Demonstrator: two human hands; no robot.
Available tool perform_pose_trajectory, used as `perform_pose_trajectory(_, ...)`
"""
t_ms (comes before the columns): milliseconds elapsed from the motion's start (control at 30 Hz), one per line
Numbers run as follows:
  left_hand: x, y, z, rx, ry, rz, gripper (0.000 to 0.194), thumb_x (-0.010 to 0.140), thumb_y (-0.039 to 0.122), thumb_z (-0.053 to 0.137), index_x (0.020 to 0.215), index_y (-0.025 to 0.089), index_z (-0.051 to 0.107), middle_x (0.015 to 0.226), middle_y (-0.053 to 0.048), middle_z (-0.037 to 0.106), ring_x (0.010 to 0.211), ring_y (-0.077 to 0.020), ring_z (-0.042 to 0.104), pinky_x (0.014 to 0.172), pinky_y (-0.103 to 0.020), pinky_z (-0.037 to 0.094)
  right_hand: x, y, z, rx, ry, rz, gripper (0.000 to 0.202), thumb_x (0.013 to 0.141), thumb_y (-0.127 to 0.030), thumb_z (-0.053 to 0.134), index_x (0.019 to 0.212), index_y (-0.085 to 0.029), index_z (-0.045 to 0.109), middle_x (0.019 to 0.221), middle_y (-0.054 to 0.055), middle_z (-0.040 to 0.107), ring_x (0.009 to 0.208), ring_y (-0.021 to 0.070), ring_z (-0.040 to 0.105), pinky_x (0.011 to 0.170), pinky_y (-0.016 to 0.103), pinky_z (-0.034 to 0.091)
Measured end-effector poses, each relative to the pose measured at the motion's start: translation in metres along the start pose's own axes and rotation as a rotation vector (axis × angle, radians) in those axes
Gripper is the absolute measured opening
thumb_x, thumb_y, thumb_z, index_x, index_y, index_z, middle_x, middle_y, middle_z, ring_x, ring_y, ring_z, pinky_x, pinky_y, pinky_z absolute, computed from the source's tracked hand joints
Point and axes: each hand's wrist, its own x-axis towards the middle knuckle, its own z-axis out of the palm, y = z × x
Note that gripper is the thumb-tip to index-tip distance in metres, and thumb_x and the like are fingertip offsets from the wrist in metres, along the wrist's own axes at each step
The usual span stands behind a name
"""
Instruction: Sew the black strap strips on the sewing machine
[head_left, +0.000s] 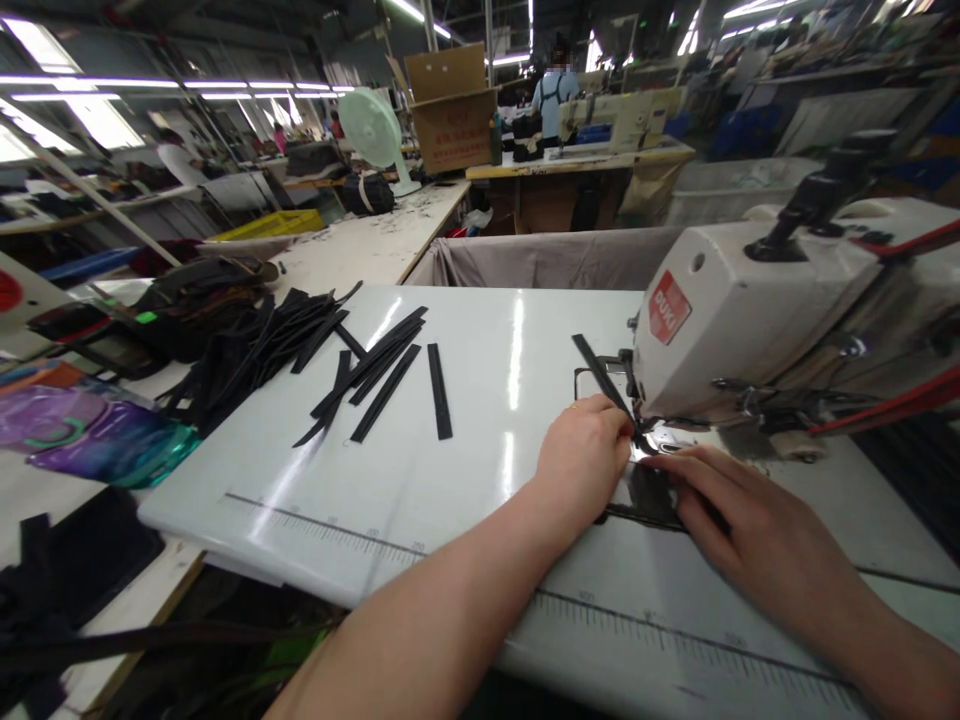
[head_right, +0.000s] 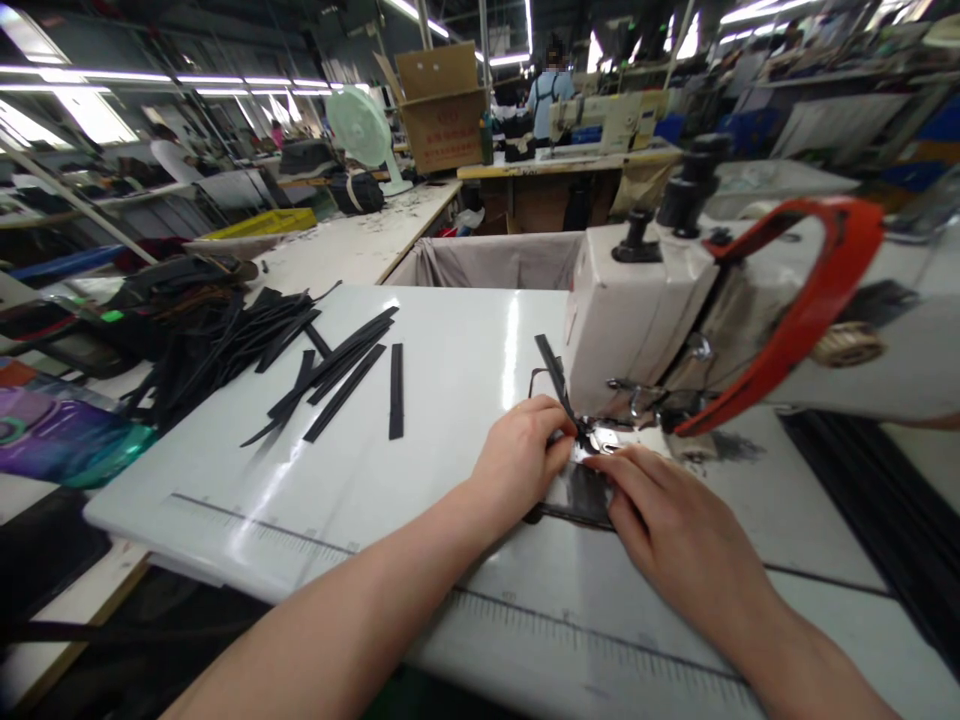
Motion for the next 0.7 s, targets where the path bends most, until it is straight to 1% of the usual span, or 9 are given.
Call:
perform_pose_trajectory(133,0.0032,-0.0084,0.0018,-0.051,0.006,0.047,0.014,0.083,0.009,0.057,0.085,0.017,0.068,0.098,-0.004,0.07,0.095,-0.0193,0.064,0.088,-0.029,0.051,-0.0001,0.0,-0.0005,-0.007,0.002,-0.002,0.026,0.093,-0.021,0.039,0.111,-0.02,0.057,0.107,0.009,0.066,0.094,0.0252,0.065,0.079,0.039,0.052)
perform_pose_trajectory(267,0.0039,-0.0107,0.001,-0.048,-0.003,0.078,0.012,0.083,0.011,0.058,0.083,0.018,0.069,0.094,-0.003,0.07,0.091,-0.0185,0.064,0.087,-0.028,0.051,-0.0001,-0.001,-0.0014,0.001,-0.009,0.007,0.026,0.093,-0.019,0.04,0.111,-0.019,0.058,0.104,0.01,0.066,0.091,0.0242,0.065,0.078,0.038,0.053)
perform_pose_trajectory(367,0.0037,-0.0094,0.0013,-0.033,0.0,0.067,0.012,0.082,0.01,0.06,0.081,0.017,0.069,0.091,-0.004,0.07,0.087,-0.0183,0.064,0.085,-0.027,0.051,-0.0008,-0.0011,-0.0005,0.008,-0.003,0.013,0.026,0.092,-0.018,0.041,0.11,-0.018,0.06,0.106,0.01,0.066,0.092,0.0247,0.065,0.077,0.038,0.053)
perform_pose_trajectory(500,0.0028,-0.0085,0.0031,-0.062,0.026,0.055,0.011,0.08,0.009,0.062,0.079,0.017,0.069,0.089,-0.003,0.07,0.083,-0.0176,0.064,0.082,-0.026,0.051,-0.0017,-0.0004,0.0018,0.012,-0.021,0.032,0.028,0.091,-0.016,0.04,0.111,-0.018,0.06,0.108,0.011,0.065,0.095,0.0262,0.063,0.079,0.041,0.053)
perform_pose_trajectory(600,0.0019,-0.0078,0.004,-0.084,0.035,0.049,0.012,0.078,0.007,0.064,0.078,0.017,0.069,0.089,-0.002,0.07,0.083,-0.0171,0.064,0.081,-0.025,0.05,-0.0012,-0.0008,0.0021,0.035,-0.053,0.047,0.028,0.09,-0.014,0.04,0.111,-0.017,0.059,0.105,0.011,0.064,0.095,0.0263,0.063,0.081,0.043,0.052)
perform_pose_trajectory(700,0.0015,-0.0063,0.0043,-0.103,0.049,0.034,0.013,0.077,0.005,0.065,0.078,0.017,0.069,0.088,-0.002,0.07,0.082,-0.0165,0.064,0.08,-0.024,0.05,0.0,-0.0024,0.0007,0.044,-0.05,0.053,0.028,0.088,-0.012,0.041,0.108,-0.017,0.06,0.102,0.01,0.064,0.093,0.0262,0.063,0.08,0.043,0.052)
